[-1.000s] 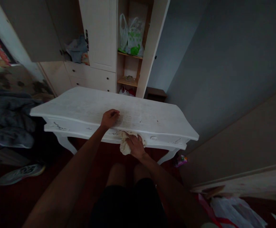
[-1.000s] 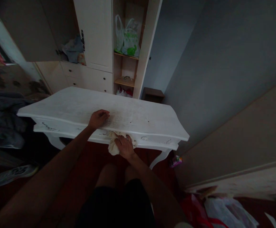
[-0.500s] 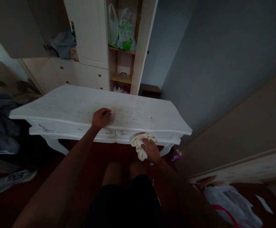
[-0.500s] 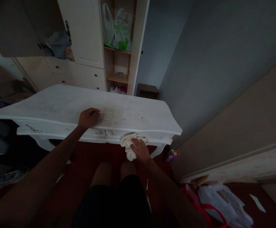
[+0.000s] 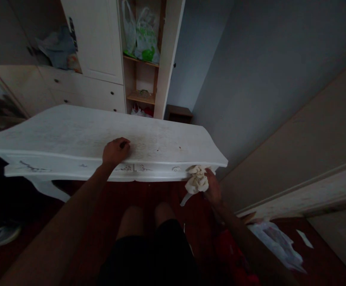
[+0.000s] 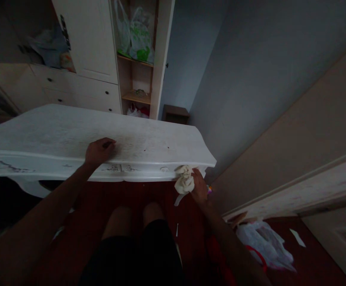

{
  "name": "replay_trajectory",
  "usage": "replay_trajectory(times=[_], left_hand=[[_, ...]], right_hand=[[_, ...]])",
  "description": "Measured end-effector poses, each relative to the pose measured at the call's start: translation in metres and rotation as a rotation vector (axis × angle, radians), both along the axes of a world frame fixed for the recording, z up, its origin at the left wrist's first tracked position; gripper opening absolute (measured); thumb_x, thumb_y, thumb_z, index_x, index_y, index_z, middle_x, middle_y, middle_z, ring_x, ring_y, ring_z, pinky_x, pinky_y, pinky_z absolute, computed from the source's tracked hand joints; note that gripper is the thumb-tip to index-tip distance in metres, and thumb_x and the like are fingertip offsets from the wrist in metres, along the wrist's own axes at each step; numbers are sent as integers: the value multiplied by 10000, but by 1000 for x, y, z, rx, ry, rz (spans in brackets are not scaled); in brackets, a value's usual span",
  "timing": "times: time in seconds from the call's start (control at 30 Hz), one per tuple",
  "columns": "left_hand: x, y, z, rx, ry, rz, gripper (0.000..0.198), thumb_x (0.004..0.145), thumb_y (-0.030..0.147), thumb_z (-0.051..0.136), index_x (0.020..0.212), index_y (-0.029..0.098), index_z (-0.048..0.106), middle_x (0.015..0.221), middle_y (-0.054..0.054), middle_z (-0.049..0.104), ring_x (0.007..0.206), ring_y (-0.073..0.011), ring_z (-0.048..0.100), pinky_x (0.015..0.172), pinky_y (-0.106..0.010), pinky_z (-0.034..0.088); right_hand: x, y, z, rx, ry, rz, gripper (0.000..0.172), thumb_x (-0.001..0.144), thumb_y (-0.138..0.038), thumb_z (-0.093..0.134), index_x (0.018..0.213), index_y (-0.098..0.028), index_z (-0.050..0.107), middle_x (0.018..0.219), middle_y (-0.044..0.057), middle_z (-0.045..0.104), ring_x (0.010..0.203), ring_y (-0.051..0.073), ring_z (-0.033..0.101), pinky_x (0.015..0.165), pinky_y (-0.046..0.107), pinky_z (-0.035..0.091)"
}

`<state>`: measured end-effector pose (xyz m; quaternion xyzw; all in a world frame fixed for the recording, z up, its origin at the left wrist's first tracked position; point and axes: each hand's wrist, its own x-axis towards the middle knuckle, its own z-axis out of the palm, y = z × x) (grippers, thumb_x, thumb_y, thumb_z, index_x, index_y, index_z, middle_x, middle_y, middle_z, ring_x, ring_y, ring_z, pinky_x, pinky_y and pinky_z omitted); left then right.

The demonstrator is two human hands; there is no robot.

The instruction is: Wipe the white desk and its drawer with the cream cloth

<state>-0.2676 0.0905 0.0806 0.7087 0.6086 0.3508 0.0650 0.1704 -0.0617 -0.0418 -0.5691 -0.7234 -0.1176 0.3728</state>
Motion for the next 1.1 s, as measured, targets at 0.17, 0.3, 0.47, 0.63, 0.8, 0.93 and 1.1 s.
replay_trajectory(times=[0.17,0.3,0.47,0.63,0.8,0.93,1.1], left_hand=[[6,-3,3,-19,160,-24,342,823,322,474,1029,198,718,1080,-103,712,1006,-286,659,864,-385,509],[6,-3,2,-17,188,-52,337,820,312,478,1024,198,720,1083,-98,699,980,-281,658,836,-386,517],[5,-3,0,12,217,-62,324,822,311,482,1009,202,723,1059,-93,693,966,-276,650,818,-384,516],[7,-4,0,24,232,-54,328,832,322,471,999,197,724,1049,-101,688,949,-284,645,785,-394,519],[8,-3,-2,48,237,-48,318,834,326,471,976,203,727,1036,-100,690,936,-279,644,766,-387,517],[7,-2,-4,53,242,-62,329,832,328,473,985,187,728,1022,-107,693,931,-278,646,776,-380,514],[7,-4,-3,64,241,-60,328,832,319,473,988,184,728,1023,-109,694,936,-274,646,802,-378,510]], right_hand=[[-58,8,2,108,348,-96,644,776,-405,640,1340,-157,452,1342,181,527,1272,345,486,1074,571,384],[-121,17,1,78,488,-79,650,771,-340,650,1356,-175,419,1306,162,543,1215,310,530,1030,534,440],[-163,20,3,176,424,-127,548,777,-240,622,1296,-186,452,1338,171,503,1297,320,452,1070,567,396],[-165,13,7,202,311,-13,387,821,-187,567,1205,-186,513,1293,149,549,1334,321,434,1084,576,391],[-186,16,8,168,226,158,319,833,-195,575,1152,-197,565,1241,135,608,1320,291,473,1084,531,417],[-218,32,7,74,124,321,379,798,-163,574,1177,-157,580,1297,156,589,1349,285,443,1111,483,396],[-253,54,8,-52,-40,470,366,825,-131,565,1188,-169,600,1315,152,587,1298,259,482,1107,455,397]])
